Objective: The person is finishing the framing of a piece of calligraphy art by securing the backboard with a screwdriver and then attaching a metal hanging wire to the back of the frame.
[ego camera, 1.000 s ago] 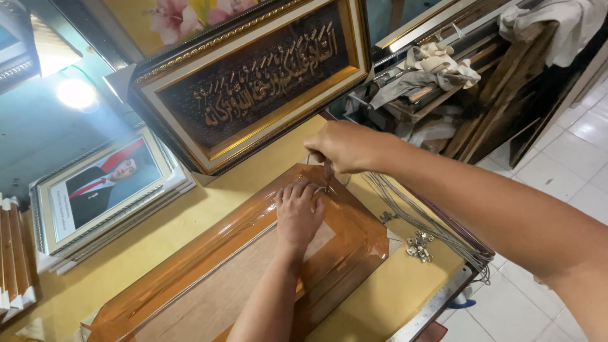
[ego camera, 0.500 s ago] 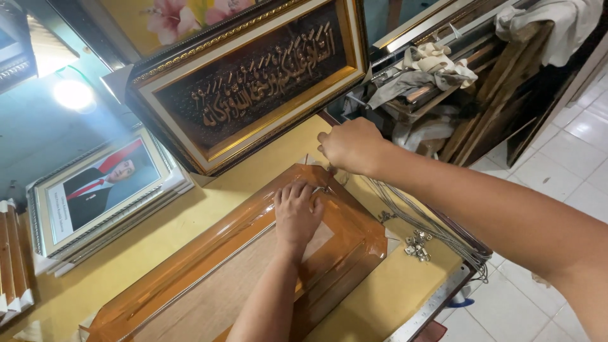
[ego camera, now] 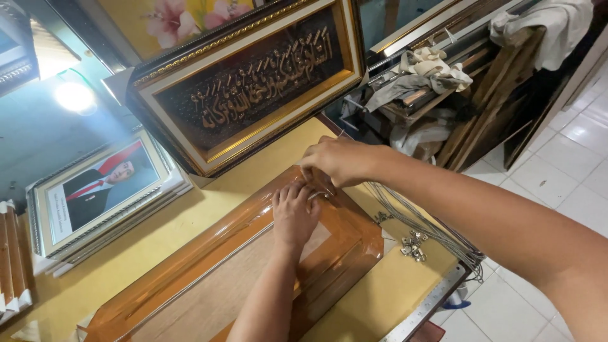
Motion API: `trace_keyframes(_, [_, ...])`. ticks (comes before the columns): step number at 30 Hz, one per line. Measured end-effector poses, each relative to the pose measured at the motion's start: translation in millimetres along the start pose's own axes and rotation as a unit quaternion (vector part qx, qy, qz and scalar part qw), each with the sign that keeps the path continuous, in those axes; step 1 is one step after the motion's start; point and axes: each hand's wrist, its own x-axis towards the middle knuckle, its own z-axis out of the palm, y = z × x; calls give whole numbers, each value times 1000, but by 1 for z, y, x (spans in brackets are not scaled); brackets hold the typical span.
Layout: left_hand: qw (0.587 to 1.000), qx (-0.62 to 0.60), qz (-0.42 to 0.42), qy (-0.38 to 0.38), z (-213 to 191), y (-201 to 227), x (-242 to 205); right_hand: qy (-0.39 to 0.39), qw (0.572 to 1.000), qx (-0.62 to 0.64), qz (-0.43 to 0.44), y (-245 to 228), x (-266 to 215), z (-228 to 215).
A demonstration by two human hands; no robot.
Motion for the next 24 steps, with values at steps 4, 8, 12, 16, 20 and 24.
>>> trace_keyframes(4, [1000, 6, -8, -8, 1, 0, 0, -41, 997, -23, 62, 15, 11, 16])
trace_keyframes(8, [1000, 4, 0, -9, 6, -3, -4, 35, 983, -51, 174, 51, 10, 30])
trace_keyframes(12, [1000, 1, -4, 1, 7, -4, -3, 277, 853, 305, 320, 66, -25, 22])
trace_keyframes(16, [1000, 8, -2, -9, 2, -2, -1, 345, 674, 584, 293, 81, -19, 108])
trace_keyframes(20, [1000, 13, -3, -17, 0, -2, 1, 265, 723, 568, 290, 91, 18, 165])
trace_keyframes(24, [1000, 4, 3, -29, -1, -4, 1, 135, 888, 355, 260, 54, 23, 121])
